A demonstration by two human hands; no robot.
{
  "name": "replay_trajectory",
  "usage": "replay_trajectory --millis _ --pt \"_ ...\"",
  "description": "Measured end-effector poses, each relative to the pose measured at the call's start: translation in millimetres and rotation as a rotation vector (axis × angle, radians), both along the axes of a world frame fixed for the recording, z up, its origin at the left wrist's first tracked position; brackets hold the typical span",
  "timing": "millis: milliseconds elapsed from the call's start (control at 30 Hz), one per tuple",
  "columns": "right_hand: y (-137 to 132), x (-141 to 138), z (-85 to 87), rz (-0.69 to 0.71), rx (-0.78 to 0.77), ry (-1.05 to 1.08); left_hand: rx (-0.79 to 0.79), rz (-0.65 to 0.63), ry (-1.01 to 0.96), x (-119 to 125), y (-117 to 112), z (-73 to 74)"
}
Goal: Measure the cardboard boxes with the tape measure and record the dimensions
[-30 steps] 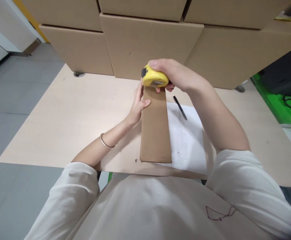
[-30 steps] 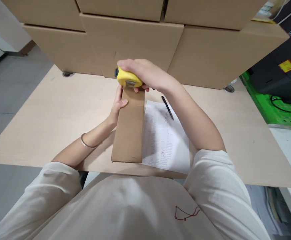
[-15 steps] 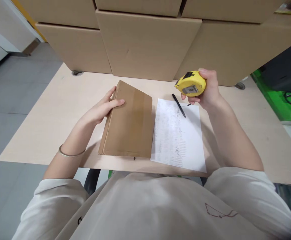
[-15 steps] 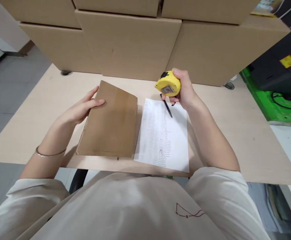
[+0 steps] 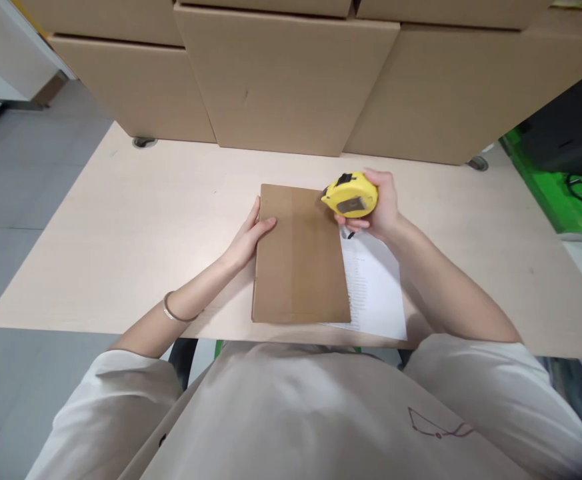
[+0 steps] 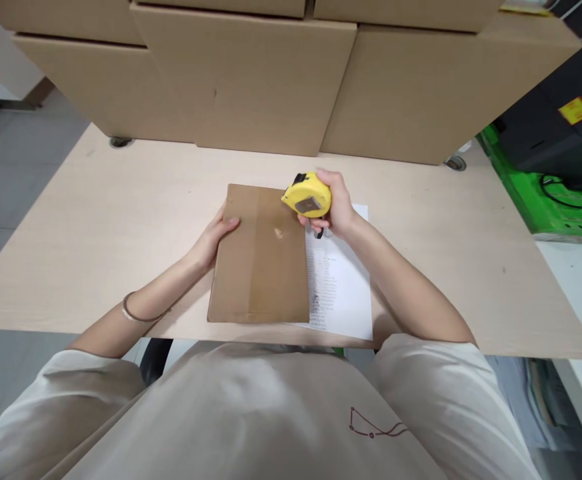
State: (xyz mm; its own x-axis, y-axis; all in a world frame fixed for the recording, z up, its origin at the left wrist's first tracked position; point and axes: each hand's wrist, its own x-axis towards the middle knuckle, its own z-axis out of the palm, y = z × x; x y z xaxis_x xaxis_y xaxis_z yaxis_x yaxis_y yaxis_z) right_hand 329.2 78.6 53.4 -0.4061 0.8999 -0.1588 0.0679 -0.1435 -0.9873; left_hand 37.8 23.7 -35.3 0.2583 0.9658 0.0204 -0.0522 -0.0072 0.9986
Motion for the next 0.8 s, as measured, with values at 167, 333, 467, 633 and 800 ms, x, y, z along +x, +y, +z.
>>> replay_trajectory --millis 167,333,467,633,800 --pt "-2 -7 -10.3 0.140 -0.054 -0.036 0.006 0.229 0.434 -27 6 -10.6" --pt "6 -29 16.5 0.206 -0.022 -0.171 -0.017 0.173 0.311 -34 15 -23.9" --pt "27 -80 29.2 0.323 0.018 -0.276 0.096 0.122 0.181 -28 21 -28.3" --pt "57 -130 23.0 0.424 0.081 -0.452 0.162 0.034 0.077 -20 25 -30.3" --pt "67 -121 27.9 0.432 0.085 -0.517 0.095 -0.032 -0.036 -14 29 -38.0"
